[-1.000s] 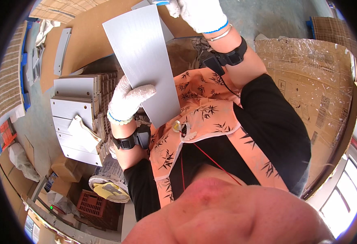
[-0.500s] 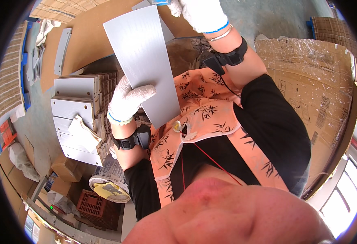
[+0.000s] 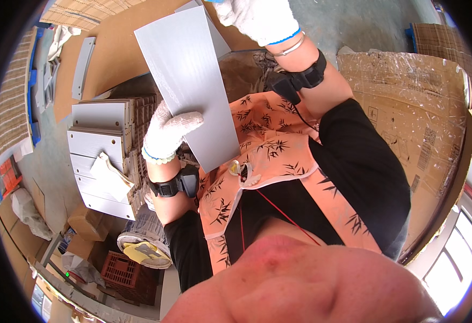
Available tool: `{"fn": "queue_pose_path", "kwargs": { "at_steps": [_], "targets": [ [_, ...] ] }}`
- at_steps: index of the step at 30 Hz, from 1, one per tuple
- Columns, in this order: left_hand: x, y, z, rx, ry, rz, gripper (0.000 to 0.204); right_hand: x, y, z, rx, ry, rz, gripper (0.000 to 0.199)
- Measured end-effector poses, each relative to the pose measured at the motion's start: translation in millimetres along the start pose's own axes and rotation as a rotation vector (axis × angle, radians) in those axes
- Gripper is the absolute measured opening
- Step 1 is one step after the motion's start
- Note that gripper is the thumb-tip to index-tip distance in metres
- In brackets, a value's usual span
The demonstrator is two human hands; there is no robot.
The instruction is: Sanding the edges of furniture panels and wiping them clean.
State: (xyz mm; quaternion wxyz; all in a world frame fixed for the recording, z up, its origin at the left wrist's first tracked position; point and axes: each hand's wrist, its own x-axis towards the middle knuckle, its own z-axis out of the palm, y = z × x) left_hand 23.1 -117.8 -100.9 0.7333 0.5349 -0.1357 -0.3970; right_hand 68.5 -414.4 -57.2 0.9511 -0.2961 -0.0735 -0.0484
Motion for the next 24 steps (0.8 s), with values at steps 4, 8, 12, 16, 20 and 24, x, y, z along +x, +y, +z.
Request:
{"fn": "queue_pose_path", "kwargs": {
  "at_steps": [4, 8, 12, 16, 20, 24],
  "targets": [
    [1.5, 10.3, 8.4, -0.076, 0.021, -0.049, 0.029, -1.5, 3.6, 3.5, -0.016, 0.001, -0.012, 0.022],
    [-0.2, 1.1, -3.3, 0.003, -0.005, -0.049, 0.028, -3.7, 1.6, 4.1, 0.032, 0.022, 0.036, 0.02],
    [3.4, 1.2, 2.2, -0.032, 0.015, -0.013, 0.028, -6.2, -0.5, 4.5, 0.057, 0.03, 0.057, 0.019],
    [0.7, 3.7, 2.7, -0.125, 0.035, -0.104, 0.029, -4.6, 7.2, 2.4, 0.032, 0.023, 0.044, 0.02],
    [1.0, -4.3, -1.7, 0.057, 0.012, 0.038, 0.031, -6.7, 6.0, 2.2, 0.02, 0.054, 0.032, 0.022],
    [2.0, 5.4, 0.8, -0.103, -0.006, -0.072, 0.033, -4.9, 7.2, 0.6, -0.006, 0.053, 0.013, 0.022]
  ]
}}
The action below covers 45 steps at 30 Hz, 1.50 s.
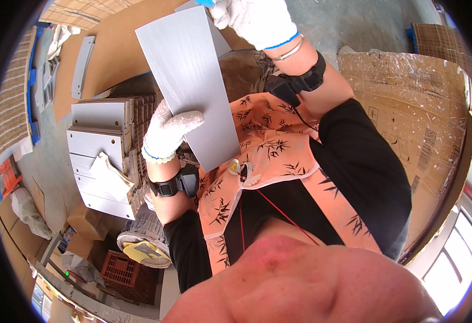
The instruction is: Sanding the edges of furniture panels and wiping them clean.
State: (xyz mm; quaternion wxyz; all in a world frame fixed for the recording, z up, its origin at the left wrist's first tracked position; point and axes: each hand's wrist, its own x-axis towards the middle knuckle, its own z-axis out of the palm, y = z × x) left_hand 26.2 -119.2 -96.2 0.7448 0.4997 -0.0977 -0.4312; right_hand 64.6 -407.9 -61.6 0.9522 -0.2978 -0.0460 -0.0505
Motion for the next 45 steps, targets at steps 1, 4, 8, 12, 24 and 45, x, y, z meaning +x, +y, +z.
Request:
{"fn": "queue_pose_path", "kwargs": {
  "at_steps": [1, 4, 8, 12, 24, 45],
  "targets": [
    [-1.2, 0.8, 0.4, -0.024, 0.008, -0.028, 0.033, -0.3, 1.7, -1.7, -0.05, 0.024, -0.04, 0.021],
    [-1.3, -7.7, 0.8, 0.1, 0.019, 0.098, 0.033, -0.6, -1.2, 0.2, -0.081, 0.049, -0.072, 0.021],
    [1.7, 4.8, 6.9, -0.015, 0.028, -0.056, 0.033, -2.3, -6.2, 4.4, -0.031, 0.0, -0.082, 0.021],
    [-1.3, 0.1, 2.7, 0.058, 0.009, 0.017, 0.032, -1.8, 1.3, 5.5, -0.068, -0.016, -0.064, 0.021],
    [-0.1, -3.0, 1.3, 0.078, 0.011, 0.075, 0.028, 0.6, -0.8, -4.2, -0.296, 0.098, -0.201, 0.023],
    [4.4, 3.8, 10.6, 0.255, -0.051, 0.178, 0.034, -3.9, 9.0, 6.1, -0.321, 0.09, -0.172, 0.015]
  ]
}}
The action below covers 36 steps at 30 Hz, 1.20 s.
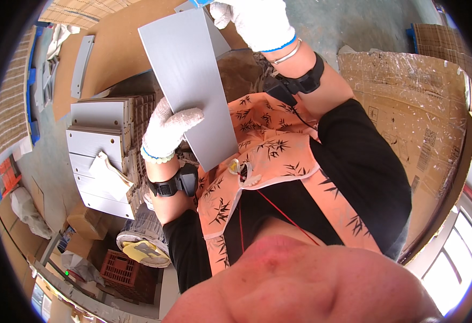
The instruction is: Sanding the edges of furniture panels and wiping them clean.
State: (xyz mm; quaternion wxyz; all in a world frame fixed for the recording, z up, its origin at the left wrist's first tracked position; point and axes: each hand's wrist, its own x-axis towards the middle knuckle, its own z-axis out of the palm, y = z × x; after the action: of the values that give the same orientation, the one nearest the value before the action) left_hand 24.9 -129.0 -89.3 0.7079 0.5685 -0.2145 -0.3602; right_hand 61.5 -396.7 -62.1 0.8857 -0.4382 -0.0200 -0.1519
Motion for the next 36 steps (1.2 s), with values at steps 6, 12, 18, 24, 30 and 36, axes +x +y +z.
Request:
{"fn": "queue_pose_path", "kwargs": {
  "at_steps": [6, 12, 18, 24, 30, 36],
  "targets": [
    [-6.8, -17.4, -15.8, 0.229, -0.031, 0.284, 0.023, 1.4, -3.1, 2.5, -0.131, 0.067, -0.046, 0.015],
    [-5.1, -15.6, -14.8, 0.01, 0.038, 0.048, 0.016, 3.1, -5.5, -0.4, 0.123, 0.086, 0.056, 0.014],
    [1.6, -22.7, -26.1, 0.613, -0.109, 0.661, 0.016, 2.3, -4.7, 1.4, 0.122, 0.02, 0.078, 0.014],
    [6.2, 11.1, 3.9, 0.112, 0.16, -0.017, 0.018, 10.0, 0.8, -17.8, -0.266, 0.122, -0.016, 0.019],
    [35.3, 29.5, -22.8, 1.447, 0.332, 0.684, 0.057, 10.9, -2.0, -22.4, 0.233, 0.144, 0.165, 0.03],
    [39.5, 31.9, -32.7, 1.647, 0.473, 0.74, 0.062, 17.2, 1.8, -35.9, 0.426, -0.184, 0.364, 0.025]
  ]
}}
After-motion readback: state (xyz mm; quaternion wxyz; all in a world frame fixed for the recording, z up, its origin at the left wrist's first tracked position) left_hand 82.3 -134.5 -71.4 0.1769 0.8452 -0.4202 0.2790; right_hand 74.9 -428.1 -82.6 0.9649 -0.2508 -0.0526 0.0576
